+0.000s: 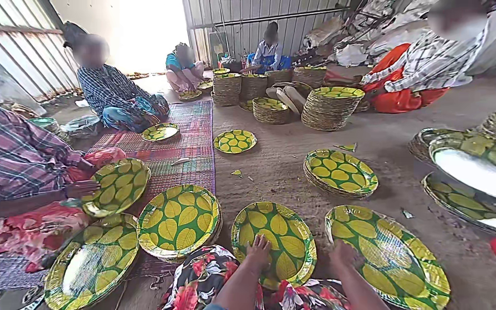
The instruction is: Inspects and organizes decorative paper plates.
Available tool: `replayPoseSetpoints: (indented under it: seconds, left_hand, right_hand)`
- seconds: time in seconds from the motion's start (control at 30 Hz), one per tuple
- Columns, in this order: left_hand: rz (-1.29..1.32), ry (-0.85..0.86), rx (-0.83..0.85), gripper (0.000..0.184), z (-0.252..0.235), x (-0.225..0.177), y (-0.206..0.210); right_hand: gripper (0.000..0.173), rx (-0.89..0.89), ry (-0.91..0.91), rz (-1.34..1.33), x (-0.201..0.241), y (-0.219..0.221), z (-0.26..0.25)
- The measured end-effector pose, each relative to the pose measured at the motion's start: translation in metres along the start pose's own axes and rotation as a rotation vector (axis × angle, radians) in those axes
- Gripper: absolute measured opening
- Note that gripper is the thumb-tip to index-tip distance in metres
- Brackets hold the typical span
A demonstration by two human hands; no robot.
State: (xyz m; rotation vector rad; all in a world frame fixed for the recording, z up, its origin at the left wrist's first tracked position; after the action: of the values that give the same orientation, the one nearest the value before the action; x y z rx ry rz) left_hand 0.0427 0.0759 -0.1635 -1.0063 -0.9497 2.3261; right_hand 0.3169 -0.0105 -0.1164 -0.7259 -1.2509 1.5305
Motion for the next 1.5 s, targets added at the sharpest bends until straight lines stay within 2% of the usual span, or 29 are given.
replayPoseSetpoints:
  seconds: [0.07, 0.13, 0.17, 0.23, 0.27, 0.3, 0.33, 0.4, 0.47, 0.53, 0.57, 0.63, 0.7, 0.8, 0.93, 1.0, 1.07, 1.1, 1.17, 1.2, 1.23, 1.27, 1.3, 1.33, 1.4, 1.43, 1.5]
  left_hand:
    - [0.032, 0.001, -0.022, 0.080, -0.001, 0.000, -0.004]
    - [0.079, 0.012, -0.206, 0.075, 0.003, -0.002, -0.024]
    - [0.092, 0.022, -0.404, 0.073, 0.008, -0.003, -0.044]
    - [0.007, 0.074, -0.956, 0.070, 0.032, -0.010, -0.088]
    - [-0.062, 0.084, -1.140, 0.067, 0.045, -0.013, -0.102]
    - [-0.081, 0.070, -1.154, 0.066, 0.048, -0.013, -0.107]
    - [-0.028, 0.047, -1.013, 0.064, 0.043, -0.011, -0.103]
    - [0.047, -0.021, -0.559, 0.064, 0.023, -0.004, -0.071]
    - [0.039, -0.040, -0.204, 0.079, 0.008, -0.002, -0.027]
    - [0.001, -0.038, -0.047, 0.104, 0.001, -0.005, 0.001]
    - [-0.017, -0.032, -0.023, 0.107, -0.001, -0.008, 0.005]
    - [-0.030, -0.022, -0.005, 0.107, -0.002, -0.010, 0.004]
    - [-0.032, -0.014, 0.001, 0.106, -0.003, -0.011, 0.002]
    - [-0.042, -0.014, 0.000, 0.105, 0.000, -0.010, 0.001]
    - [-0.036, -0.008, 0.005, 0.104, -0.002, -0.011, 0.000]
    - [0.001, -0.007, -0.046, 0.095, -0.003, -0.009, -0.005]
    - [0.019, 0.007, -0.290, 0.082, 0.002, -0.009, -0.029]
    - [0.009, 0.026, -0.497, 0.076, 0.009, -0.011, -0.048]
    - [-0.073, 0.094, -0.973, 0.068, 0.034, -0.021, -0.088]
    - [-0.126, 0.107, -1.116, 0.066, 0.045, -0.025, -0.100]
    - [-0.138, 0.097, -1.135, 0.065, 0.049, -0.025, -0.104]
    - [-0.102, 0.066, -1.023, 0.063, 0.044, -0.020, -0.100]
    - [-0.047, 0.022, -0.823, 0.063, 0.034, -0.014, -0.088]
    - [-0.003, -0.021, -0.600, 0.063, 0.023, -0.007, -0.069]
    - [0.029, -0.077, -0.236, 0.069, 0.008, 0.002, -0.027]
    - [0.034, -0.088, -0.161, 0.070, 0.005, 0.003, -0.016]
    - [0.022, -0.086, -0.147, 0.070, 0.001, 0.003, -0.014]
  right_hand:
    - [0.036, -0.206, -0.127, -0.114, 0.011, -0.030, 0.014]
    - [0.033, -0.313, -0.381, -0.152, 0.033, -0.048, 0.042]
    - [0.030, -0.326, -0.534, -0.156, 0.045, -0.047, 0.058]
    - [0.024, -0.229, -0.815, -0.136, 0.067, -0.032, 0.091]
    - [0.023, -0.149, -0.941, -0.071, 0.075, -0.016, 0.104]
    - [0.020, -0.101, -1.066, 0.034, 0.081, 0.002, 0.115]
    - [0.021, -0.030, -1.116, 0.179, 0.084, 0.021, 0.118]
    - [0.028, 0.139, -0.997, 0.405, 0.079, 0.047, 0.103]
    - [0.036, 0.128, -0.785, 0.325, 0.070, 0.037, 0.078]
    - [0.043, 0.024, -0.526, 0.188, 0.055, 0.010, 0.060]
    - [0.045, -0.008, -0.383, 0.133, 0.043, 0.002, 0.050]
    - [0.052, 0.043, -0.138, 0.127, 0.017, 0.005, 0.028]
    - [0.047, 0.157, -0.016, 0.273, 0.001, 0.021, 0.017]
    - [0.038, 0.163, 0.016, 0.369, 0.002, 0.023, 0.017]
    - [0.040, 0.063, -0.008, 0.125, 0.001, 0.005, 0.006]
    - [0.037, -0.093, -0.093, -0.029, 0.007, -0.020, 0.012]
    - [0.029, -0.302, -0.318, -0.159, 0.027, -0.048, 0.034]
    - [0.028, -0.319, -0.445, -0.220, 0.037, -0.052, 0.049]
    - [0.030, -0.133, -0.680, -0.177, 0.060, -0.040, 0.080]
    - [0.030, -0.049, -0.820, -0.074, 0.071, -0.025, 0.096]
    - [0.029, -0.007, -0.963, 0.054, 0.079, -0.006, 0.108]
    - [0.031, 0.047, -1.031, 0.188, 0.082, 0.013, 0.113]
    - [0.033, 0.122, -1.007, 0.313, 0.081, 0.029, 0.109]
    - [0.037, 0.175, -0.937, 0.373, 0.077, 0.037, 0.100]
    - [0.047, 0.155, -0.747, 0.312, 0.067, 0.032, 0.076]
    - [0.050, 0.117, -0.636, 0.237, 0.061, 0.022, 0.065]
    - [0.050, 0.015, -0.385, 0.115, 0.043, 0.001, 0.045]
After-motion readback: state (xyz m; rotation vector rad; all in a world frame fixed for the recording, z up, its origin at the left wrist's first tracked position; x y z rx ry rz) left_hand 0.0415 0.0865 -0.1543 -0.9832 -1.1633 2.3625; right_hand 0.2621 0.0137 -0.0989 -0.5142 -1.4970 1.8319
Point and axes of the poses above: each hand's wrist, its own z-axis away from the middle knuckle, its own y-axis out of the palm, x = y × z, the point moved 10 cm from there along -z, towards the middle knuckle, and after that the axes turned 15 degrees about y, right-handed, at the moved point
